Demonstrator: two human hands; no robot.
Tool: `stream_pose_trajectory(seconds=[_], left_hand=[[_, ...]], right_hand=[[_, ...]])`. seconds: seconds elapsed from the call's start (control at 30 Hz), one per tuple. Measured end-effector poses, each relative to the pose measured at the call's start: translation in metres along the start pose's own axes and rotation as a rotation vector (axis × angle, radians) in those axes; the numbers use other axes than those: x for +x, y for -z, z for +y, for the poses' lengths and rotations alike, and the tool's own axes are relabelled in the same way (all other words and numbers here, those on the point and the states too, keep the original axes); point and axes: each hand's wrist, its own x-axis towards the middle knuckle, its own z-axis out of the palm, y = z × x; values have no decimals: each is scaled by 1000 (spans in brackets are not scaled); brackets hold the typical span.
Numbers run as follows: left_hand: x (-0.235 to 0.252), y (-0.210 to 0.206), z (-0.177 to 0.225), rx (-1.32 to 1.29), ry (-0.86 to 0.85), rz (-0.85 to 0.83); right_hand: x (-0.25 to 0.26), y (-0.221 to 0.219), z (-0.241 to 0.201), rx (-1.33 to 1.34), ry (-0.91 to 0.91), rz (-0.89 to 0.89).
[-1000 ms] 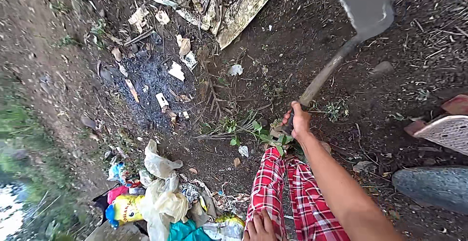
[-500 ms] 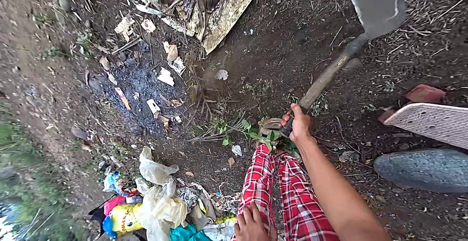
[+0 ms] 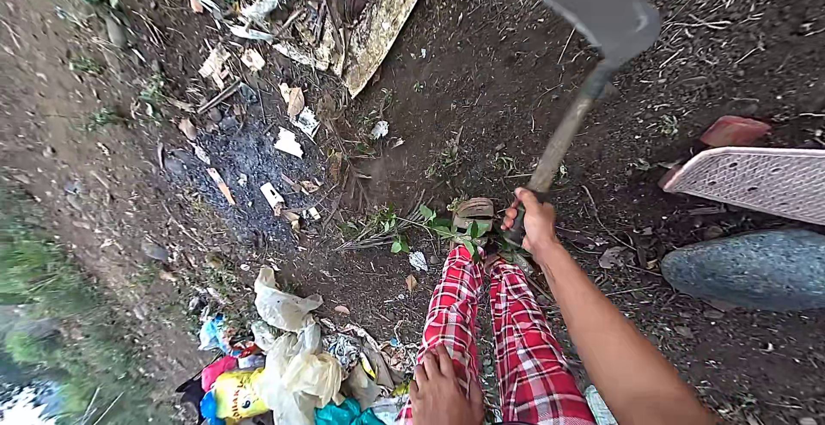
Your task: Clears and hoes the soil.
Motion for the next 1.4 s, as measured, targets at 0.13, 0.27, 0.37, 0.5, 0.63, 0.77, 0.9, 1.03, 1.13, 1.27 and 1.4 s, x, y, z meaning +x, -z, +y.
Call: stream_pose_trajectory(seconds=[0.13,0.27,0.37,0.5,0.63,0.77,0.9,1.03,1.13,1.27,1.4], left_hand=[[0,-7,-1,13,9,8],[-1,-20,-2,13,10,42],[-5,-32,-2,-16,12,64],[-10,-48,-5,-34,-5,103],[-3,-62,-15,-35,-13,119],[5,-72,-33,5,-38,174],[12,-67,-39,57,-15,76],[14,-62,-41,79,-14,48],[14,-62,-40,77,-26,69],[13,-65,-43,70,-50,142],[13,-70,-46,74,-66,200]], right_hand=[[14,27,77,-319,-64,-21],[-7,78,130,-939,-329,-161],[-29,72,101,-760,-302,-117],[-31,59,47,-305,-166,43],[-19,32,16,121,37,69],[-19,15,112,-41,10,30],[-49,51,220,-813,-390,-210],[-74,73,215,-924,-446,-274],[-72,88,173,-694,-365,-177],[-41,81,115,-151,-151,39],[5,54,144,218,-53,148]])
